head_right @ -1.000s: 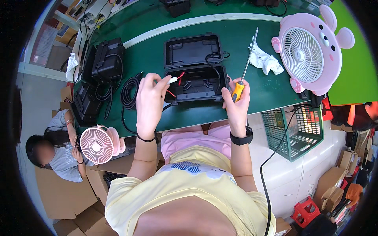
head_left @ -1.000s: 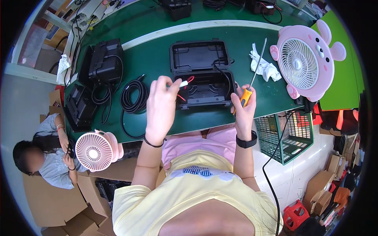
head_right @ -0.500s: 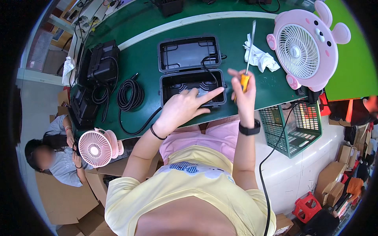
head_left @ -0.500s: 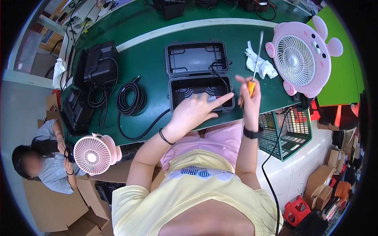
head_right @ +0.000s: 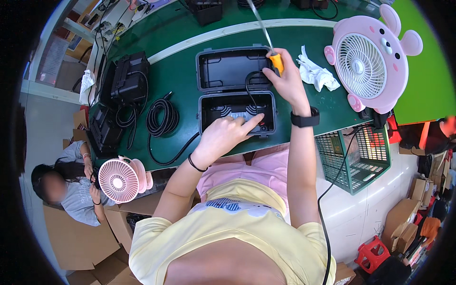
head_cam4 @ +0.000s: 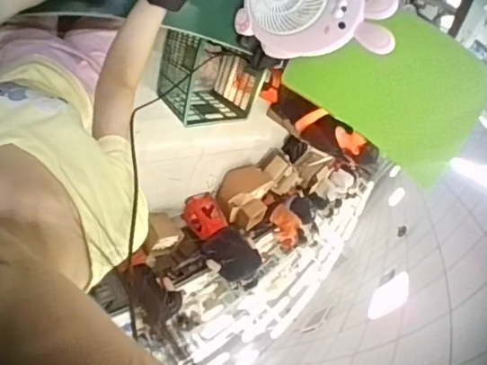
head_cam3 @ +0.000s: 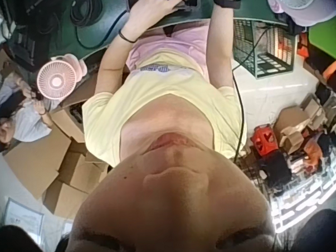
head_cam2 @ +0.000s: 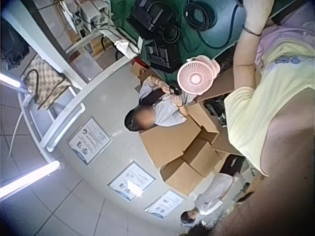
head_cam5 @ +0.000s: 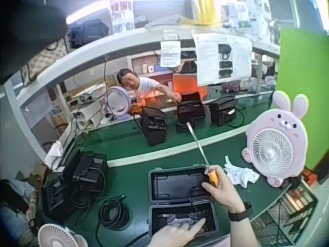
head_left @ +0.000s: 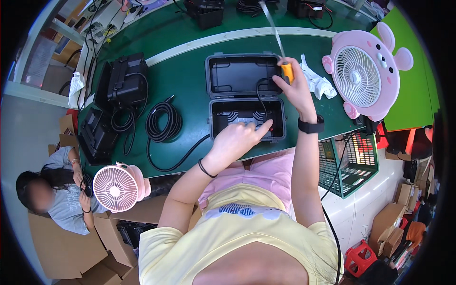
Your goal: Assembling a black solar power junction box by connecting wiring harnesses and securing components with a screwdriver.
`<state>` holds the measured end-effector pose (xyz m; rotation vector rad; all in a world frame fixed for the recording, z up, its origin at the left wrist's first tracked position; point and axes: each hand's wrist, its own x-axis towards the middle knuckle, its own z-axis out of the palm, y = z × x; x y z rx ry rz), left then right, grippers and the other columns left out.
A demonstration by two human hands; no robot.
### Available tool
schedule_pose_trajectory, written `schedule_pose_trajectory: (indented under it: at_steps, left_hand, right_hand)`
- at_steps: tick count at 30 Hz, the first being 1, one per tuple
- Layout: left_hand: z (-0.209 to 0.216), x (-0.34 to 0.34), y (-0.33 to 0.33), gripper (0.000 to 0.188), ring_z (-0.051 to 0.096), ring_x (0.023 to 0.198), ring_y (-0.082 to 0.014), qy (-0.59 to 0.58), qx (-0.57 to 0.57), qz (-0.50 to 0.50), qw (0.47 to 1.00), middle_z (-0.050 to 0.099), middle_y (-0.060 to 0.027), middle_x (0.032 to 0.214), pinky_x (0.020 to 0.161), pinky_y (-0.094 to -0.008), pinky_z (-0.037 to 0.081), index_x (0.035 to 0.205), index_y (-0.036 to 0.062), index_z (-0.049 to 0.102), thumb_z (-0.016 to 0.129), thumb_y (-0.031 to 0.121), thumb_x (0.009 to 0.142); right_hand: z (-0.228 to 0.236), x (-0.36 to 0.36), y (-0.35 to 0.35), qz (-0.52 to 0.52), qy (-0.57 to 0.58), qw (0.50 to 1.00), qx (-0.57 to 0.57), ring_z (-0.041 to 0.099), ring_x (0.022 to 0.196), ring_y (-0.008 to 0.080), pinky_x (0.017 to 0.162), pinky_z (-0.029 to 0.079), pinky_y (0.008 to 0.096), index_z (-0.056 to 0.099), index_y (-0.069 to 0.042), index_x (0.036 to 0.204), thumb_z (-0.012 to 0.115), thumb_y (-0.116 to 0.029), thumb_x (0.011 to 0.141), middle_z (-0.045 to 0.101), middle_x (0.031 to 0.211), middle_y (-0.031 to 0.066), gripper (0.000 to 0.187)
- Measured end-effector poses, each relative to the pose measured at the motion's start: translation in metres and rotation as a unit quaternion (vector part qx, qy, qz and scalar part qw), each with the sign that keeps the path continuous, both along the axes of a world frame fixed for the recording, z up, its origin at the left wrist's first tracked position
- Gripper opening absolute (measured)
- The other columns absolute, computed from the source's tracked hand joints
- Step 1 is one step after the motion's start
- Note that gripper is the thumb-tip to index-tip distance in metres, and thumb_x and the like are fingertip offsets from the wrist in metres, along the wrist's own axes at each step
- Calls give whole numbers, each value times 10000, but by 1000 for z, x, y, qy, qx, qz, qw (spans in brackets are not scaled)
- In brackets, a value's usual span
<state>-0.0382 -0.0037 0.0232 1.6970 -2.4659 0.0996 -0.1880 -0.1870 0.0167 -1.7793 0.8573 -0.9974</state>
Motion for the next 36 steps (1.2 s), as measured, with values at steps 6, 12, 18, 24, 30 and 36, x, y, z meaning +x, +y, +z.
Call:
schedule_pose_trajectory:
  at_steps: [6, 12, 18, 24, 30, 36]
  left_hand:
    - [13, 9, -15, 578, 707, 664, -282, 118, 69, 4, 991, 693, -125, 749, 595, -378, 578, 1347, 99, 574, 744, 285, 826]
    - [19, 6, -4, 761, 698, 772, -286, 102, 68, 82, 989, 685, -129, 822, 685, -377, 565, 1374, 24, 518, 774, 422, 777]
    - [24, 41, 24, 525, 562, 1220, -314, 132, -107, 123, 978, 654, -100, 1236, 1021, -456, 443, 1156, 92, 685, 785, 422, 761]
    - [10, 54, 38, 541, 562, 1164, -354, 202, -160, 170, 951, 533, -127, 1284, 935, -432, 499, 1123, 94, 640, 871, 326, 692]
    - [-26, 45, 33, 722, 565, 1074, -303, 466, -185, 230, 834, 413, -164, 1297, 801, -385, 584, 1232, 60, 424, 910, 175, 711]
    - [-26, 38, 13, 596, 569, 1084, -337, 409, -253, 217, 849, 405, -189, 1324, 823, -407, 574, 1210, 20, 426, 842, 93, 789]
  right_hand:
    - [27, -21, 48, 32, -200, 979, -26, 559, 1263, 264, 1100, 382, 412, 431, -97, 1071, 704, 81, 836, 679, 1221, 178, 402]
    - [16, -20, 83, -25, -223, 974, 17, 576, 1258, 303, 1097, 389, 435, 449, -93, 1052, 694, 109, 842, 734, 1037, 139, 381]
    - [13, -19, 79, -24, -228, 973, 14, 574, 1266, 301, 1086, 402, 412, 453, -93, 1079, 694, 95, 852, 735, 1048, 127, 381]
    - [17, -10, 69, -41, -221, 974, -5, 594, 1245, 305, 1062, 439, 409, 458, -83, 1117, 684, 48, 887, 733, 1048, 130, 347]
    - [22, -8, 68, -69, -116, 985, -107, 660, 1157, 282, 1036, 464, 374, 499, -51, 1069, 662, 5, 922, 746, 1073, 138, 227]
    - [5, -6, 75, -120, -8, 984, -130, 708, 1079, 249, 904, 539, 311, 536, -35, 1050, 645, -24, 938, 759, 1063, 118, 157]
